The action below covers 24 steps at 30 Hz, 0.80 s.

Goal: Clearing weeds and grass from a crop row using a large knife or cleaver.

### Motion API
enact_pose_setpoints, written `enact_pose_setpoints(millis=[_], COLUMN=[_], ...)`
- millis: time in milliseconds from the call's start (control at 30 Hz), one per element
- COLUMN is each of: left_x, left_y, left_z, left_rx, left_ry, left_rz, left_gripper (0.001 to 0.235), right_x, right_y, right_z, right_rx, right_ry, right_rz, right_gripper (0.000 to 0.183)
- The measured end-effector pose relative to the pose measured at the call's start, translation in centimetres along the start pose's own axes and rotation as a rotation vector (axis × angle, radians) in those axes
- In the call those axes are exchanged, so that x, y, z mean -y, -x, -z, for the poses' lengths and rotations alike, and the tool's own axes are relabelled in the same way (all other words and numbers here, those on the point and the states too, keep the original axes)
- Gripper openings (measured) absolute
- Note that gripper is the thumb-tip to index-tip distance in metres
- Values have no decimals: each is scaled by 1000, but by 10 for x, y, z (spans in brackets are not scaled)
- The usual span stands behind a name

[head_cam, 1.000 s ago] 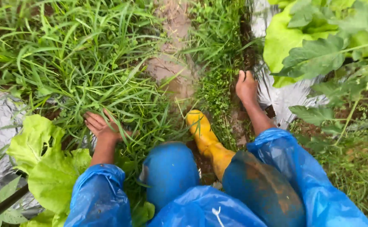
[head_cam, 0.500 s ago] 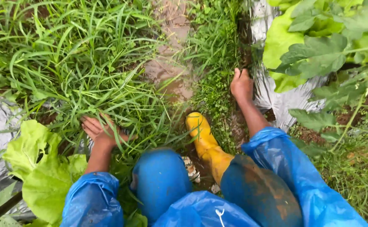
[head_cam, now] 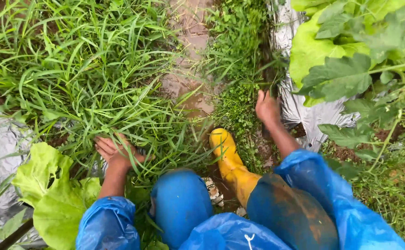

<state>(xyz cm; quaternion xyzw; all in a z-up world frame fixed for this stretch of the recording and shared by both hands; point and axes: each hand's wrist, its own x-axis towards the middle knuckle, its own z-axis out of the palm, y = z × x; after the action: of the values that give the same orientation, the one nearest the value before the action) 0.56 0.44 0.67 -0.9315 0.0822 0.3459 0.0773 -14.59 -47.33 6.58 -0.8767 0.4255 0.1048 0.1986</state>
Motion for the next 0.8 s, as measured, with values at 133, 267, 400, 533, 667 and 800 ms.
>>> enact_pose_setpoints(millis=[133, 267, 400, 533, 667, 800], left_x=[7, 1, -17, -27, -29, -10], left_y=[-8, -4, 23, 56, 59, 28], left_z=[3, 8, 47, 113, 140, 69], left_rx=[63, 85, 93, 236, 313, 155], left_ry=[-30, -32, -23, 115, 123, 29], left_rz=[-24, -2, 16, 25, -96, -72], left_gripper=[167, 163, 161, 133, 152, 159], right_x=[-6, 21, 22, -17, 9, -5], right_y=[17, -20, -27, -10, -26, -50], right_z=[-3, 27, 19, -12, 10, -2], right_rx=[49, -91, -54, 64, -166, -205], right_ry=[-15, -188, -67, -4, -37, -31], right_rz=[14, 43, 23, 15, 124, 204], right_gripper=[72, 72, 63, 72, 66, 52])
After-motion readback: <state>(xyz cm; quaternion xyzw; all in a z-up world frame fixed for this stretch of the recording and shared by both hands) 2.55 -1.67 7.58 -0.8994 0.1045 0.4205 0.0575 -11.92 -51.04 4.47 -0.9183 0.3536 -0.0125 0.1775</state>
